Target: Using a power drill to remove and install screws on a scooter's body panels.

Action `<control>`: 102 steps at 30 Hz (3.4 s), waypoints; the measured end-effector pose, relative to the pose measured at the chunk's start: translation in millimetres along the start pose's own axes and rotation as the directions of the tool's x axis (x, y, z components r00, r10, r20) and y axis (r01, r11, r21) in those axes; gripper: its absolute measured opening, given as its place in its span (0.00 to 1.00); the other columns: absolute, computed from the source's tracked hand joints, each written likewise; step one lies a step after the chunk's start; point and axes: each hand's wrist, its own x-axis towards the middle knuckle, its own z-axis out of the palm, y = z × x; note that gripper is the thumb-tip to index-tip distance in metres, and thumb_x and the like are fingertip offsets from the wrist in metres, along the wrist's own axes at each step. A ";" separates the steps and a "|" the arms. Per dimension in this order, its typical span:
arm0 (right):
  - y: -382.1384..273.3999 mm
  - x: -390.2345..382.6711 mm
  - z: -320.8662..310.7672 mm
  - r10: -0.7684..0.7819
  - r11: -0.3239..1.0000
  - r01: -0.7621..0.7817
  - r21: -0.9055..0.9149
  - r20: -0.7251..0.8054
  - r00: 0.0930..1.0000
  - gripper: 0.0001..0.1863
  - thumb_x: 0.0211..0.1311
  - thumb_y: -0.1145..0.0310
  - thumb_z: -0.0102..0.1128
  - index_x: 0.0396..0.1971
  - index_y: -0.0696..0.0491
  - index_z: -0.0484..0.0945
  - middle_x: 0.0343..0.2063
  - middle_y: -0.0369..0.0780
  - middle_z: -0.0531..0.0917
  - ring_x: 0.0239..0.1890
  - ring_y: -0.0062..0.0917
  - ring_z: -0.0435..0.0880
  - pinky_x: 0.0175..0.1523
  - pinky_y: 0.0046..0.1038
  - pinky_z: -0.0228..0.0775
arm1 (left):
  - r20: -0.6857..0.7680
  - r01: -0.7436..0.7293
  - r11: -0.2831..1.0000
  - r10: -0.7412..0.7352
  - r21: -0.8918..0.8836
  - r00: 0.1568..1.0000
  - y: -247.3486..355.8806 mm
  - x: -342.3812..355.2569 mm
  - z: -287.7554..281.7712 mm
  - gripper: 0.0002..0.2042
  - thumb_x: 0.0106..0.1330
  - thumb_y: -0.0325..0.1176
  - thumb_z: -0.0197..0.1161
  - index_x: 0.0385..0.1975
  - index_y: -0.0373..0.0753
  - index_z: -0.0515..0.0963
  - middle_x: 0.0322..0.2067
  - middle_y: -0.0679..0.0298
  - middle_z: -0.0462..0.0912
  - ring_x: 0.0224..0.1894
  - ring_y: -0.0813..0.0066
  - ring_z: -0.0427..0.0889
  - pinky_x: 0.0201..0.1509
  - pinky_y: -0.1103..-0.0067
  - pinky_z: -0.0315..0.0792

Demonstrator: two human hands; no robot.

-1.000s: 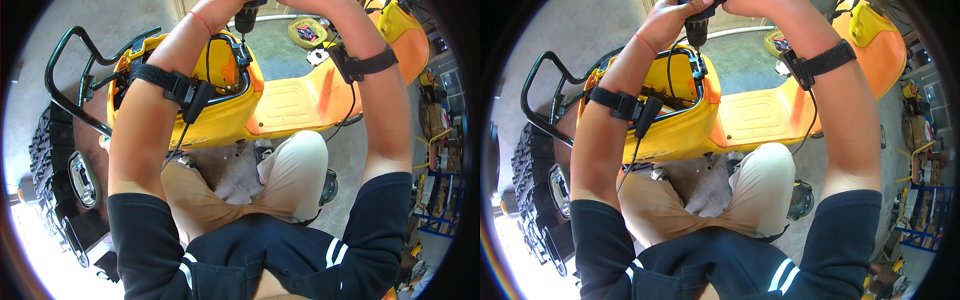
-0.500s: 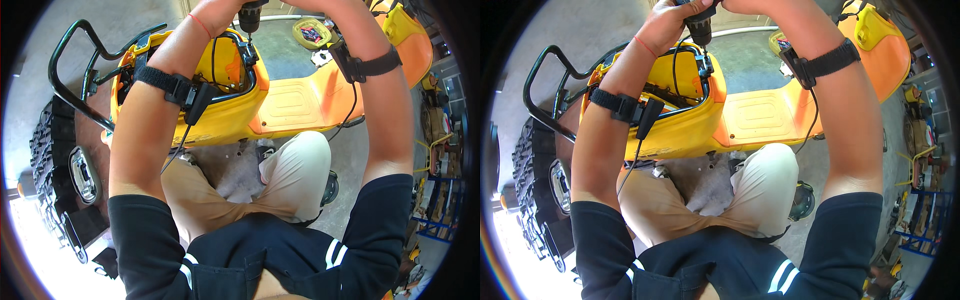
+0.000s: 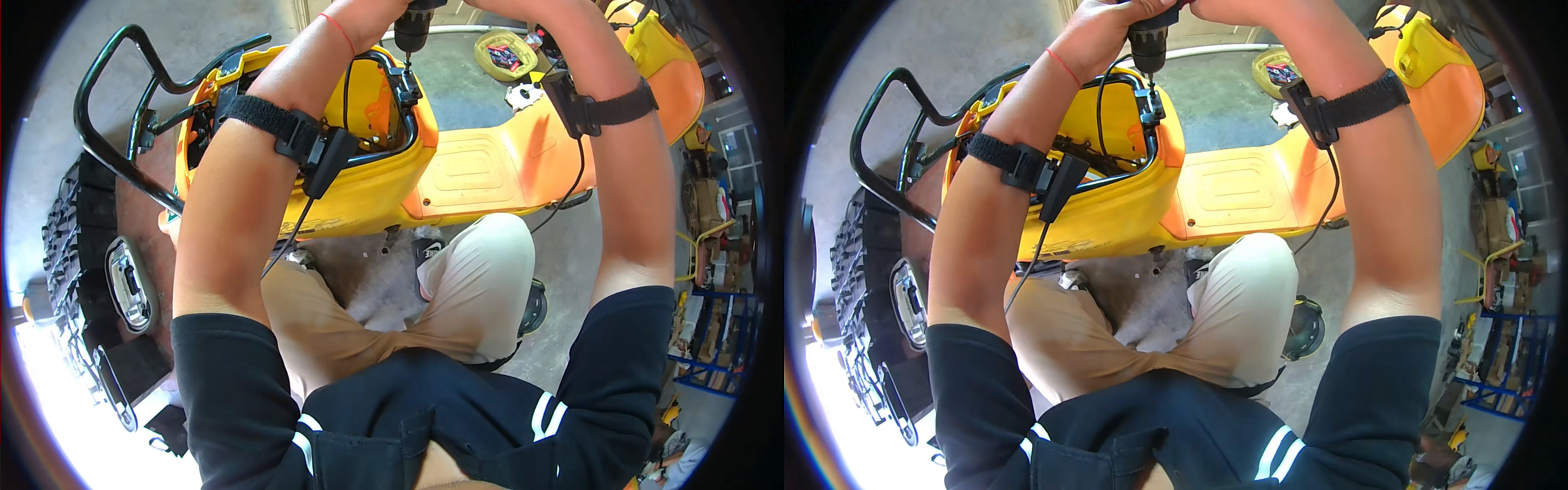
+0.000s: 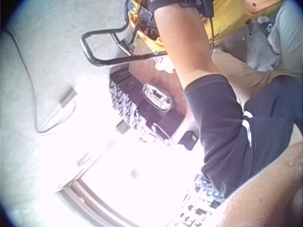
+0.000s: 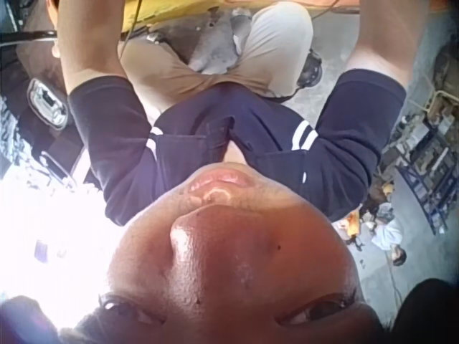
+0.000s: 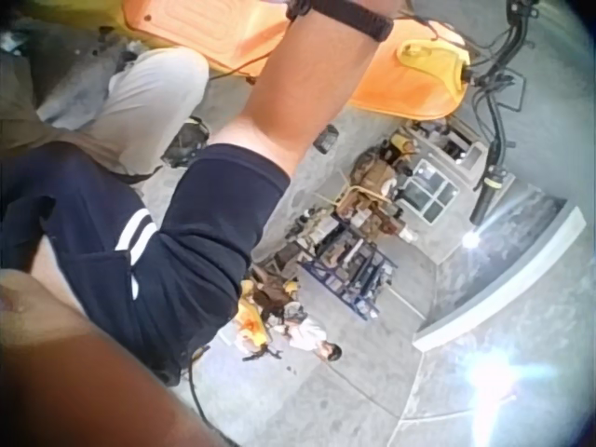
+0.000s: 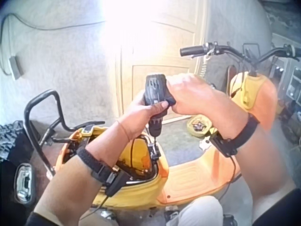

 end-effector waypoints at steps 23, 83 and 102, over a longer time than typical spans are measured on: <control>-1.4 5.3 5.0 0.021 0.999 -0.019 -0.037 0.065 0.998 0.16 0.45 0.71 0.68 0.37 0.58 0.81 0.37 0.52 0.86 0.44 0.49 0.86 0.49 0.44 0.79 | 0.008 -0.032 0.999 0.032 -0.010 0.999 -6.2 1.7 -5.3 0.16 0.67 0.31 0.71 0.52 0.39 0.76 0.40 0.69 0.81 0.41 0.79 0.77 0.48 0.80 0.73; -1.0 -6.3 13.0 0.069 0.989 -0.078 -0.125 -0.075 0.995 0.19 0.47 0.68 0.69 0.40 0.59 0.80 0.38 0.53 0.85 0.45 0.49 0.86 0.51 0.45 0.78 | -0.008 0.011 1.000 -0.011 0.011 1.000 -3.6 1.1 0.2 0.18 0.65 0.29 0.72 0.53 0.39 0.74 0.37 0.68 0.81 0.36 0.80 0.79 0.40 0.81 0.75; -7.8 -5.2 18.7 0.106 0.978 -0.111 -0.176 -0.040 0.994 0.17 0.46 0.66 0.71 0.37 0.58 0.82 0.36 0.50 0.86 0.42 0.45 0.87 0.49 0.42 0.80 | -0.034 -0.139 0.990 0.139 0.022 0.990 -24.3 5.7 -1.1 0.17 0.64 0.31 0.73 0.50 0.40 0.76 0.35 0.69 0.81 0.34 0.81 0.79 0.39 0.81 0.77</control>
